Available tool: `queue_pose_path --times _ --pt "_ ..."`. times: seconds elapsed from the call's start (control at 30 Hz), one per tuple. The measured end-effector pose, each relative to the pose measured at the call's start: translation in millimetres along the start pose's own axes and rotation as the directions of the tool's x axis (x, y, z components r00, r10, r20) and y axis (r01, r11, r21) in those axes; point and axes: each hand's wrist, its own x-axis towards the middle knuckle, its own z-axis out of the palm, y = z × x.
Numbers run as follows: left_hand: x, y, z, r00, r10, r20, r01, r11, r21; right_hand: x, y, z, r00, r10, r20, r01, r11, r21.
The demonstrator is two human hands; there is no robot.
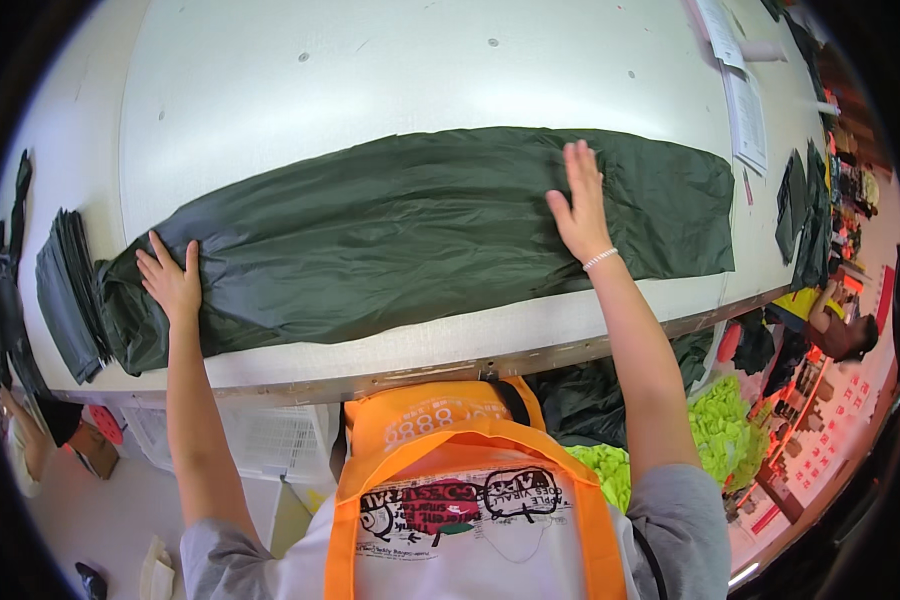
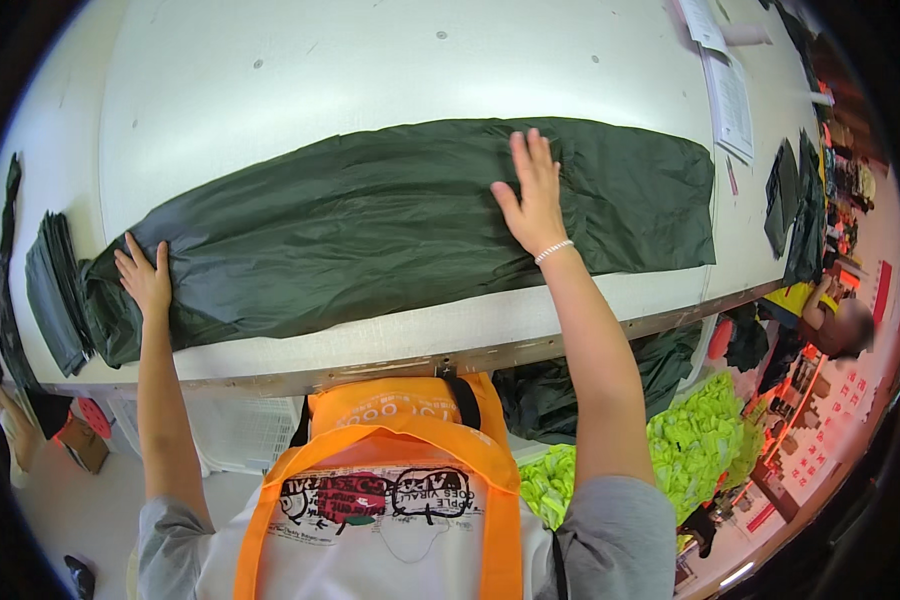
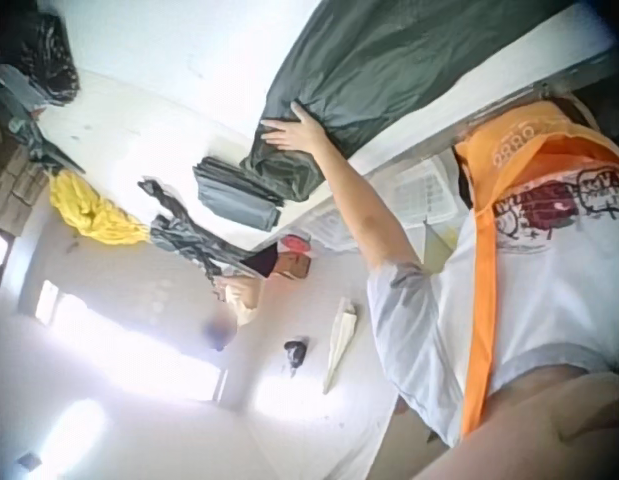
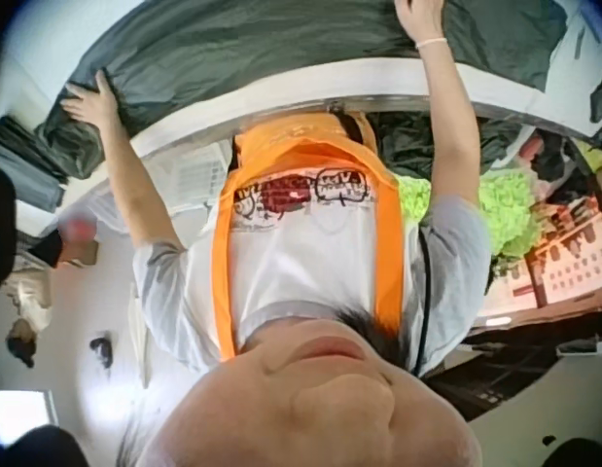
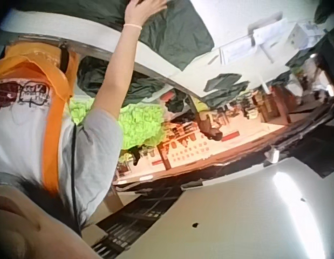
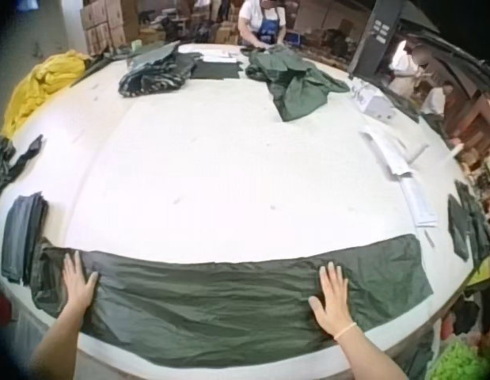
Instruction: The person folds a green jacket on a white table. They remove a tag, zip the jacket, fold the sleeves inward, and fold the body into a compact rectangle, placing it on a stack of similar jackets.
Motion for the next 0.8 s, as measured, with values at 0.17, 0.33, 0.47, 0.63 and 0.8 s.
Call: queue_pose_path --times 0.17,0.33,0.47,0.63,0.8 --pt "3.7 -2.1 1.2 1.000 -0.019 0.021 0.019 1.000 0.021 -34.0 25.0 -7.8 0.996 0.090 -0.011 -0.089 0.941 -0.327" --pt "17.0 55.7 -58.3 0.979 -0.111 0.172 0.032 0.913 0.406 -31.1 54.4 -20.0 0.992 0.101 -0.073 -0.098 0.995 0.035" --pt "-55.6 208.5 -128.4 0.947 0.320 -0.022 -0.320 0.937 -0.138 -110.3 68.4 -60.3 0.517 0.474 -0.712 -0.499 0.843 0.199" --pt "-134.7 315.7 -116.3 0.909 0.408 0.085 -0.354 0.864 -0.358 -126.0 91.4 -56.2 0.355 0.897 -0.263 -0.291 0.374 0.881" --pt "-127.8 331.1 -78.3 0.936 0.353 0.017 -0.326 0.881 -0.342 -84.9 151.0 -72.0 0.403 0.901 0.162 -0.017 -0.169 0.985"
